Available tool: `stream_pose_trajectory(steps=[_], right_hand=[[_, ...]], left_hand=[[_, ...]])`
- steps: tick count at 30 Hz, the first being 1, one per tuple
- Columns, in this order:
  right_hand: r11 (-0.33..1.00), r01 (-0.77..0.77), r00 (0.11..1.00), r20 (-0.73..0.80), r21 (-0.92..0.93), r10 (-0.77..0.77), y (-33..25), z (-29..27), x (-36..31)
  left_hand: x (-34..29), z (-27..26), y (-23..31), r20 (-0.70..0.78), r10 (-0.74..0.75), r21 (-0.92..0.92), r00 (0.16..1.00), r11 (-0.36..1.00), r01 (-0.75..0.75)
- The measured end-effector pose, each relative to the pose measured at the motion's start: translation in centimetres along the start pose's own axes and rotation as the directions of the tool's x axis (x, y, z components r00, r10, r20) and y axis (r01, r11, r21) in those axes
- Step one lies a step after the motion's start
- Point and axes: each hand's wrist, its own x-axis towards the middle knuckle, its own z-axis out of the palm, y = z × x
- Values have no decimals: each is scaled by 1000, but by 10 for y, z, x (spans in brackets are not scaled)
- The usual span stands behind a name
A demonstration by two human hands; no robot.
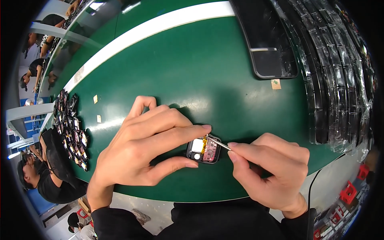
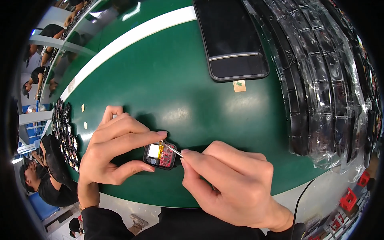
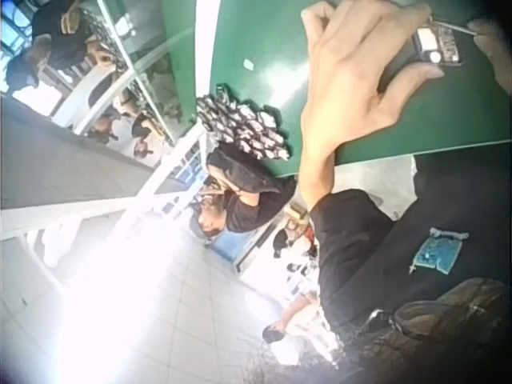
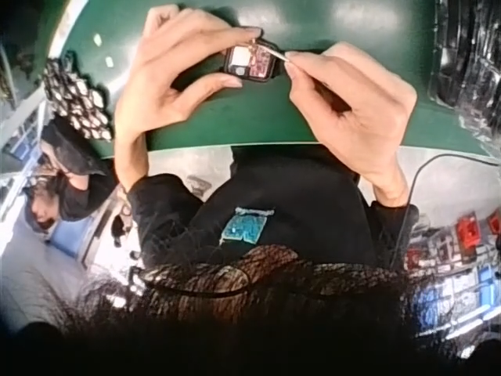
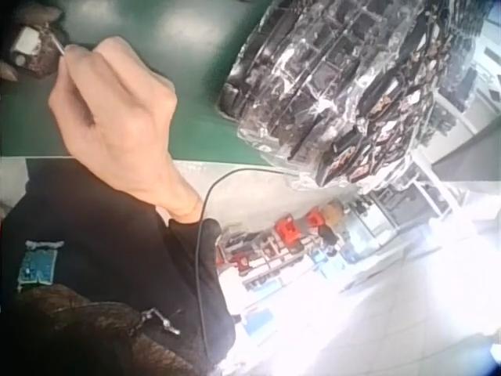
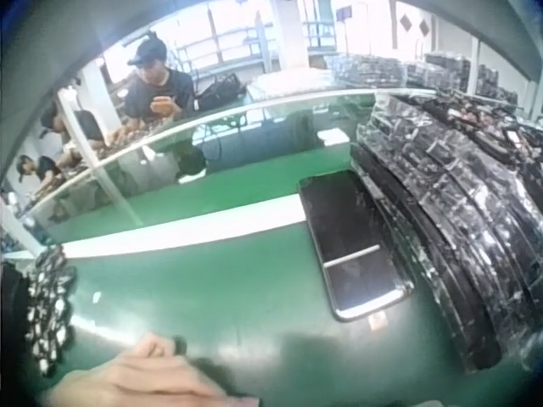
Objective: Assembling and inspecting small electronic smartwatch components at a factory workbench using tweezers.
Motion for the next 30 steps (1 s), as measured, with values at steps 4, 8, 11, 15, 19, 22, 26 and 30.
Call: stream_pose_trajectory(steps=[4, 8, 11, 15, 19, 22, 26, 30], right_hand=[[1000, -3, 1000, -11, -14, 3, 0, -2, 0], [999, 2, 999, -53, -46, -4, -1, -4, -2], [990, 105, 990, -79, -89, -112, 2, 0, -3], [986, 129, 988, -72, -107, -137, 2, 3, -3], [984, 137, 988, -55, -118, -144, 2, 5, -2], [986, 132, 990, -43, -98, -136, 2, 4, -2], [998, 54, 998, -22, 23, -54, 3, 0, 0], [999, 27, 999, 19, 37, -27, 2, -3, 2]], left_hand=[[1, -2, 2, 4, -10, 0, 1000, 1000, 10], [1, 0, 1, -30, -41, -34, 999, 999, 40], [3, -1, 0, -25, -3, 0, 1000, 1000, 3], [2, -2, 1, -30, -7, -1, 1000, 1000, 7], [2, -3, -2, -9, -3, -19, 1000, 1000, 2], [0, -4, -8, 11, 9, -39, 1000, 999, -9], [1, -6, -15, 24, 44, -114, 999, 993, -41], [1, -10, -17, 54, 56, -111, 997, 993, -50]])
